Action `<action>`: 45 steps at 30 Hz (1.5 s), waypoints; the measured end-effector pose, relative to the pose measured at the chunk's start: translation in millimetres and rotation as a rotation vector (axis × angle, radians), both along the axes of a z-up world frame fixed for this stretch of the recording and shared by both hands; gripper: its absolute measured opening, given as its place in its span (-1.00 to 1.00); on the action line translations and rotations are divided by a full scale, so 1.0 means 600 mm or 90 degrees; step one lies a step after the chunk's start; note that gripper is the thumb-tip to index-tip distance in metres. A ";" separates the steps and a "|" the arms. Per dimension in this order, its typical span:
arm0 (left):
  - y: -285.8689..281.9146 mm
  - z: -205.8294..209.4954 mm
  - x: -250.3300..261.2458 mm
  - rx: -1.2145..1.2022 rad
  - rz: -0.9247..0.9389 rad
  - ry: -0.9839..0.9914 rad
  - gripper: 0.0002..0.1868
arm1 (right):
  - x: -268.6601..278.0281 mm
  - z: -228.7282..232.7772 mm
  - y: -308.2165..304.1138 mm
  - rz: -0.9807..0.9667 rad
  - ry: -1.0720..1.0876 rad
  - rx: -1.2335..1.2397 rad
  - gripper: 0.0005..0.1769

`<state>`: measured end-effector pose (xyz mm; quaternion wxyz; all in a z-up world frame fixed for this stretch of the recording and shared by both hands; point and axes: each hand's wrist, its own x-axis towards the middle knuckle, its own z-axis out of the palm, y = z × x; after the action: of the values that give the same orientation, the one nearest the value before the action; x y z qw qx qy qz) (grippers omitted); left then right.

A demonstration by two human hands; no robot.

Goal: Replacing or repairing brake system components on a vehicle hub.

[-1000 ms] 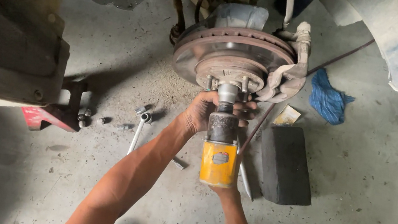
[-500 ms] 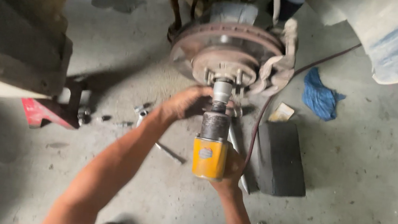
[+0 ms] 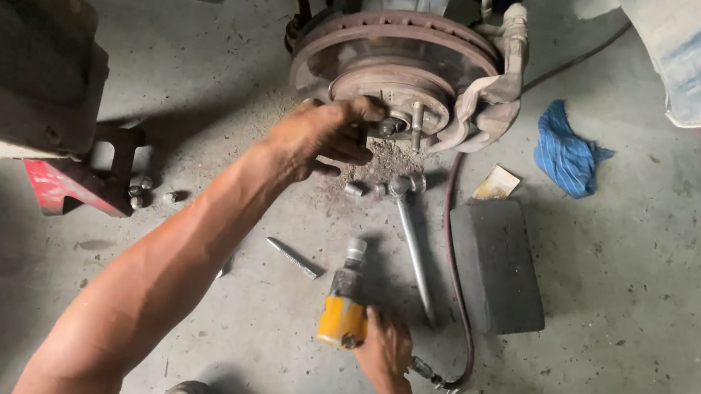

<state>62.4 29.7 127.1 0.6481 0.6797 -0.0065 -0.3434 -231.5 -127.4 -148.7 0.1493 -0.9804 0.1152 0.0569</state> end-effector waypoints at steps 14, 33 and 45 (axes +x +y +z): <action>-0.015 -0.091 -0.006 -0.403 -0.036 0.049 -0.03 | 0.239 -0.052 -0.152 -0.175 -0.025 -0.004 -0.32; 0.057 -0.374 -0.120 0.455 -0.340 -0.097 -0.06 | 0.200 0.164 -0.049 -0.486 -0.261 0.815 -0.69; 0.044 -0.449 -0.160 0.323 -0.089 -0.528 -0.80 | 0.109 0.288 -0.078 -0.198 -0.437 0.698 -0.59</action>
<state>-33.6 56.1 -142.5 0.3802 0.8936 -0.2255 -0.0774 -166.0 -173.9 23.9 0.6610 -0.6970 0.1558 -0.2303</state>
